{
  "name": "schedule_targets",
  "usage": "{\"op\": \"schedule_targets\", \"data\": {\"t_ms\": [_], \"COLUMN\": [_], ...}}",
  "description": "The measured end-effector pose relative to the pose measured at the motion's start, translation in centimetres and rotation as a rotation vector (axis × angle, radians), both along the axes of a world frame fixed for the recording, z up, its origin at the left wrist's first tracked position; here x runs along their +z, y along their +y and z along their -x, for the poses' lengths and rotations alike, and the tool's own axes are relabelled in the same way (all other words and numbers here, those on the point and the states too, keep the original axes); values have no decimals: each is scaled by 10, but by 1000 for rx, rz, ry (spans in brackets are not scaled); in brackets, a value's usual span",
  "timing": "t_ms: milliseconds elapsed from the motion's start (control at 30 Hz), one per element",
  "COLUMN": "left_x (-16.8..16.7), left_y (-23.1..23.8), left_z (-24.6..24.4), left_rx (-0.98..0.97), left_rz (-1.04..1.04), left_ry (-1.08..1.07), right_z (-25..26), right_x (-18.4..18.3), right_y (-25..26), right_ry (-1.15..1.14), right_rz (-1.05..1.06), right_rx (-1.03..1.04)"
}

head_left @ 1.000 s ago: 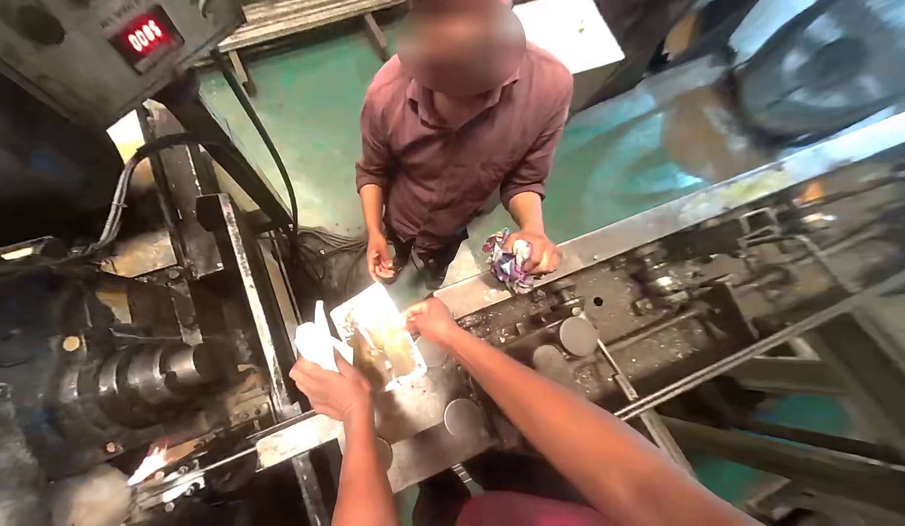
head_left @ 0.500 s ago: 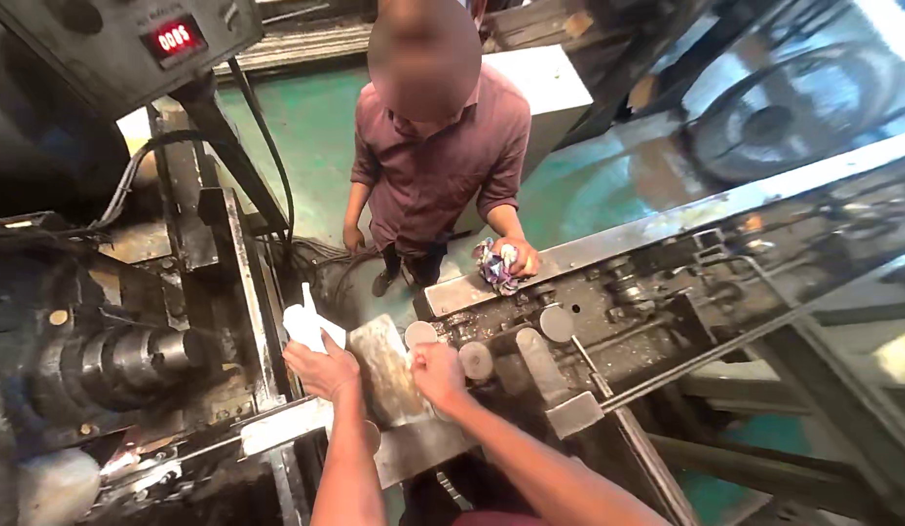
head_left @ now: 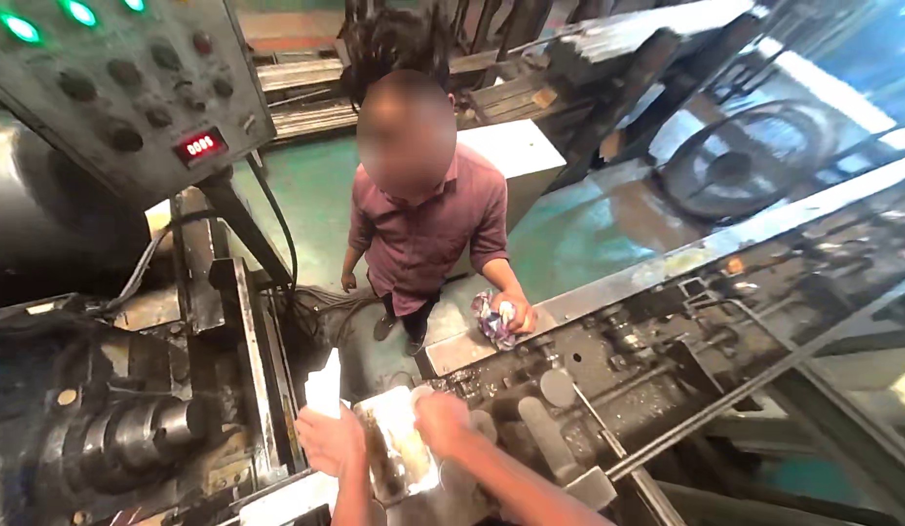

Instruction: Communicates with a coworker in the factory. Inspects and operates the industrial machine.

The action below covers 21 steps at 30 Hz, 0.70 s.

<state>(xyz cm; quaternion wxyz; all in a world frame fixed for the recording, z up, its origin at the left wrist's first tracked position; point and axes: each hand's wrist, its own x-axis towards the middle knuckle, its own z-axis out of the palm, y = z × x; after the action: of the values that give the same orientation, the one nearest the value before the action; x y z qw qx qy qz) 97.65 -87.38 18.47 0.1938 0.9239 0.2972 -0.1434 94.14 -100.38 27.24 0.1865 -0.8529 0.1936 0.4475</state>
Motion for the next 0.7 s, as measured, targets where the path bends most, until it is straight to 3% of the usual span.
{"op": "schedule_targets", "data": {"t_ms": [67,167,267,367,567,700], "left_x": [-1,4,2,-2,-13,-5], "left_y": [1,0,-3,-1,-2,-3], "left_z": [4,7,2,6,8,5], "left_rx": [1,2,-32,-42,-49,-32], "left_rz": [-28,-1,-15,-61,-142,-129], "left_ry": [20,37,23,43,-22,69], "right_z": [-22,-73,-120,-138,-176,-190], "right_x": [-8,-70,-145,-190,-203,-208], "right_y": [-31,-86,-132,-152,-161,-156], "right_ry": [-154,-354,-327,-316,-440,-442], "right_rz": [-17,-110,-229,-286,-531,-564], "right_rx": [-96,-335,-588,-890,-1436,-1513]}}
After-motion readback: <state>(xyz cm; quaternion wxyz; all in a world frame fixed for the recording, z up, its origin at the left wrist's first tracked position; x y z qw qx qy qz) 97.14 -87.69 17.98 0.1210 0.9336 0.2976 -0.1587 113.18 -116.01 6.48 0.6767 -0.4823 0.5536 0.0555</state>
